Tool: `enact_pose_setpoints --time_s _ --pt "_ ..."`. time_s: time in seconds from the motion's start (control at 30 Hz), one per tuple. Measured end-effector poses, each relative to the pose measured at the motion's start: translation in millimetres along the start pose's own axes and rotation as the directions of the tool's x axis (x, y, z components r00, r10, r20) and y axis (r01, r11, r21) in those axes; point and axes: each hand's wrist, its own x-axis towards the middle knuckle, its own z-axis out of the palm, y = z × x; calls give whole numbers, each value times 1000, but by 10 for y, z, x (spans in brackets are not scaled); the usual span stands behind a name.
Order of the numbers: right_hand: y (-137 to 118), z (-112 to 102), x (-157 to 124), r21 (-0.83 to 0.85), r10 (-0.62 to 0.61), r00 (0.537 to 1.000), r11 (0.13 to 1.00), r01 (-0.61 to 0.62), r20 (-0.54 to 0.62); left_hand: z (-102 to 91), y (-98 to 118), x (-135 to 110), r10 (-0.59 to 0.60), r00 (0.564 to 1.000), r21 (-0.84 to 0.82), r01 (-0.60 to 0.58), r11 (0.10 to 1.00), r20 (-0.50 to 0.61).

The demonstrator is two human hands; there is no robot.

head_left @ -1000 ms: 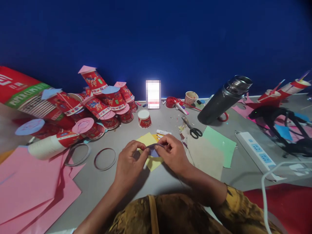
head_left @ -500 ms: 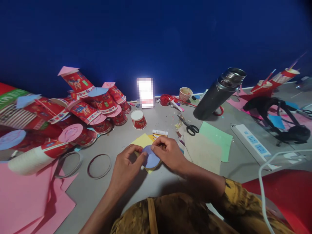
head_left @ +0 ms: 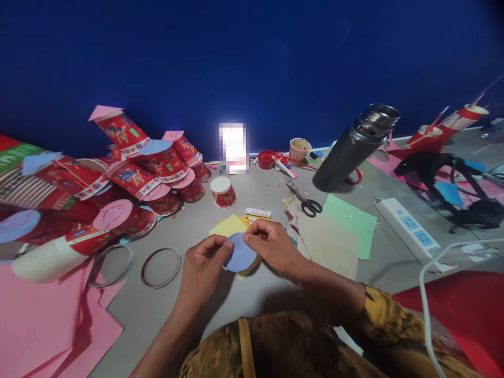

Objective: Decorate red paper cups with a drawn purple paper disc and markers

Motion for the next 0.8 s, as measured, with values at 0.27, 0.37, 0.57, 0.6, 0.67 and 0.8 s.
enact_pose_setpoints --time_s 0.27,0.37,0.57,0.6,0.67,0.8 --pt "-5 12 -26 -35 3 1000 999 -2 31 -7 -51 14 -16 1000 -9 16 1000 18" --pt "-21 15 -24 -48 15 1000 999 -13 23 -14 -60 15 -23 999 -23 24 999 37" --pt "-27 20 -31 -51 39 999 998 -38 14 -21 -85 16 -18 995 -43 22 999 94" --pt "-19 23 -35 -51 38 999 998 -37 17 -18 -92 17 -15 995 -46 19 999 96" --pt "4 29 -47 -62 26 1000 998 -25 16 -7 -108 16 -7 996 -52 12 999 90" --pt "49 43 -69 -176 -49 999 983 46 -11 8 -135 6 94 995 2 -94 996 24"
